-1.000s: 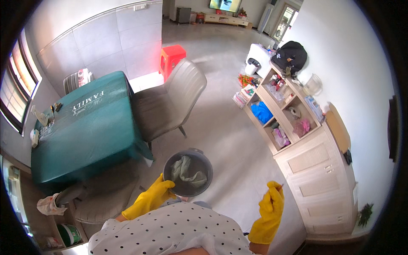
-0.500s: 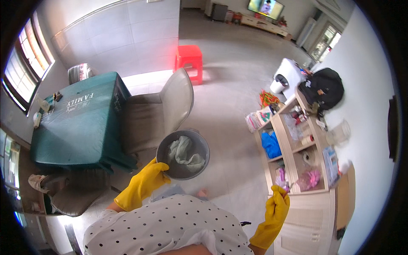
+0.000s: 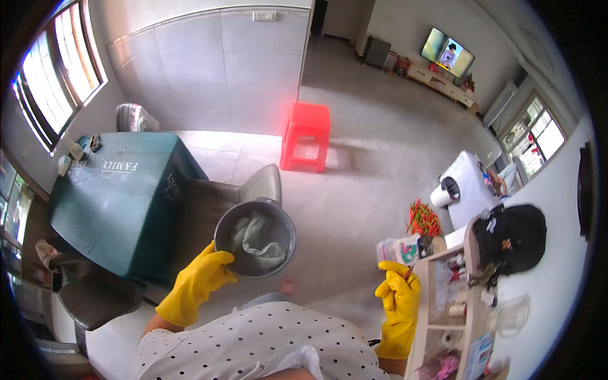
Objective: The person washes a cloth in a bowl at the kitchen sink, then moves to the living room to clean the window frame. They use a small scraper tool to remove residue from the window frame and sills, working methodically along the edges.
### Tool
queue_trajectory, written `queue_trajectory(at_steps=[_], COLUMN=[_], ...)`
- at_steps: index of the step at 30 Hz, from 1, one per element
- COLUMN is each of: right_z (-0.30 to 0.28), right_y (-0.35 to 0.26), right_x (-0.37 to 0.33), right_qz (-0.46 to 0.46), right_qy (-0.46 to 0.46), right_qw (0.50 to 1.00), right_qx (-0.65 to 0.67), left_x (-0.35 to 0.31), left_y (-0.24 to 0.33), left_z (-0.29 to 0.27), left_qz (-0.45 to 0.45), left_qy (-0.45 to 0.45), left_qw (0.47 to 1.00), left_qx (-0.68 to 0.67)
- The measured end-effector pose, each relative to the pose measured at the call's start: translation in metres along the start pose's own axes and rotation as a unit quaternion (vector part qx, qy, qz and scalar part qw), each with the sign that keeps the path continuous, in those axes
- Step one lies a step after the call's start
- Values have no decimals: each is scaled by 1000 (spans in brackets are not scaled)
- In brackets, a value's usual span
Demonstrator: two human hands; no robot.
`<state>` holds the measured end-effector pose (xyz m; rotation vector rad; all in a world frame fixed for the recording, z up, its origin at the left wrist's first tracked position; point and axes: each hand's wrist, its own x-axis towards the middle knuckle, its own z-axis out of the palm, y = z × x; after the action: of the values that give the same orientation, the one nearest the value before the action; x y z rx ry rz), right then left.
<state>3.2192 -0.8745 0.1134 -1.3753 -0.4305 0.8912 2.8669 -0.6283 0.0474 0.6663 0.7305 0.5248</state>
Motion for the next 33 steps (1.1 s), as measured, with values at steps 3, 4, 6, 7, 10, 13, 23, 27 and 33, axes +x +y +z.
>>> queue_trajectory(at_steps=[3,4,6,7,10,13,23,27,33], right_z=[-16,-20,-30,-34,-45,-41,79,168,270], right_y=[-23,-31,-40,-44,-53,-56,-110,-124,-122], right_x=[66,87,136,165,257,346,599,675,751], right_qz=[-16,-12,-9,-10,8,5,46,69,78], right_qy=[-2,0,-5,-22,-70,-86,-291,-404,-480], right_qw=[1000,1000,1000,999,997,996,953,911,869], right_qx=[10,11,20,21,27,25,-72,-57,-95], left_x=[67,88,121,138,182,213,311,356,402], left_y=[2,1,17,28,38,72,96,104,150], left_z=[11,17,34,48,67,111,166,137,98], left_qz=[153,214,67,40,162,143,333,364,352], left_qy=[-54,-38,40,75,80,94,312,360,410], left_qw=[969,948,996,990,982,982,888,857,812], left_qx=[189,231,-49,-113,54,-73,54,-52,-219])
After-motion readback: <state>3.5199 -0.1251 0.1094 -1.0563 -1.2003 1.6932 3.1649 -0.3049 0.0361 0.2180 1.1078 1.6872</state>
